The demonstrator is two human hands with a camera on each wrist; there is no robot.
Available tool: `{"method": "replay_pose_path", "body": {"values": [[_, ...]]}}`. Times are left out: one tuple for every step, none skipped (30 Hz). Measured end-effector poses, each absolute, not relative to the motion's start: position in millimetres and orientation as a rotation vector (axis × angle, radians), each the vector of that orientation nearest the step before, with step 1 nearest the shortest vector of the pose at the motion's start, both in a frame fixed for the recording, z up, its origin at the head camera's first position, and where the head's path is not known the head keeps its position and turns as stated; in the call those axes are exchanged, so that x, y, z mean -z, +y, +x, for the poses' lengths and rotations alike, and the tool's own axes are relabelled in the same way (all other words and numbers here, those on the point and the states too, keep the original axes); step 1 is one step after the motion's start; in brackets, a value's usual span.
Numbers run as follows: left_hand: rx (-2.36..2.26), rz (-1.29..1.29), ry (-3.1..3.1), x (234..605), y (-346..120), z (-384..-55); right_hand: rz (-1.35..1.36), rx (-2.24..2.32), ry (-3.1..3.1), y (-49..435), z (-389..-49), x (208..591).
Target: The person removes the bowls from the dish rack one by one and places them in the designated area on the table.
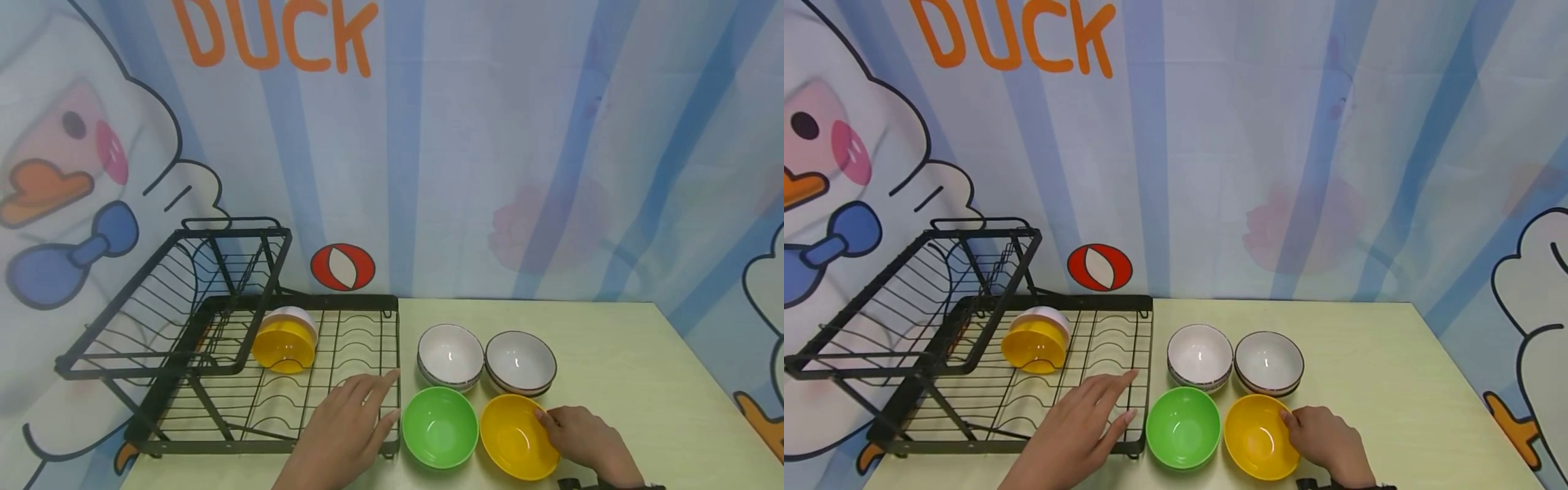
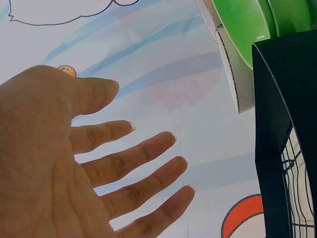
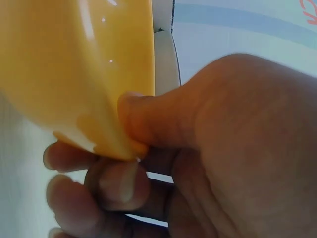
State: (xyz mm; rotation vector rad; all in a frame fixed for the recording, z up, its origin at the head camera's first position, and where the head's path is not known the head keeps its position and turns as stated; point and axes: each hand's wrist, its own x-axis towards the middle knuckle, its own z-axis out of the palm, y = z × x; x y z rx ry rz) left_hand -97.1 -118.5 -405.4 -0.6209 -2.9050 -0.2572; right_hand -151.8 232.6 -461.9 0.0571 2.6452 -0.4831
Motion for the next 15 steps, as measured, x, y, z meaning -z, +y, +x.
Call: {"method": "replay_pose_path", "body": {"values": [[0.259,-0.621,-2.907,405.4,-118.6,-97.1,0.061,0.483,2.642,232.1,-151.8,461.8],[0.259,-0.620,-2.912,405.4,-118.6,-97.1,0.063,0.483,2.640,231.9,-151.6,462.0],[0.256,-0.619,-2.918,405.3,-118.6,-97.2,0.066,0.483,2.637,231.7,-151.4,462.2],[0.256,-0.617,-2.924,405.1,-118.8,-97.2,0.067,0.481,2.635,231.4,-151.2,462.4],[0.253,-0.618,-2.932,404.9,-118.9,-97.2,0.067,0.481,2.634,231.2,-151.1,462.5],[0.253,-0.618,-2.940,404.7,-118.9,-97.2,0.064,0.478,2.633,231.2,-150.8,462.9],[0.252,-0.617,-2.948,404.4,-118.9,-97.1,0.063,0.476,2.633,230.9,-150.7,462.8],[0.248,-0.616,-2.955,404.3,-118.8,-97.2,0.060,0.477,2.632,231.1,-150.6,463.2],[0.247,-0.616,-2.957,404.3,-118.7,-97.4,0.058,0.476,2.632,231.2,-150.5,463.6],[0.249,-0.615,-2.959,404.3,-118.7,-97.4,0.059,0.477,2.630,231.1,-150.6,463.7],[0.252,-0.616,-2.956,404.5,-118.6,-97.4,0.061,0.478,2.628,230.9,-150.7,463.7],[0.257,-0.616,-2.952,404.8,-118.5,-97.5,0.066,0.481,2.625,230.6,-150.9,463.6],[0.257,-0.616,-2.946,405.1,-118.5,-97.6,0.068,0.481,2.623,230.5,-151.1,463.8],[0.260,-0.615,-2.939,405.4,-118.5,-97.7,0.071,0.483,2.620,230.5,-151.2,464.0],[0.263,-0.616,-2.930,405.6,-118.7,-97.5,0.071,0.484,2.619,230.5,-151.3,464.0]]}}
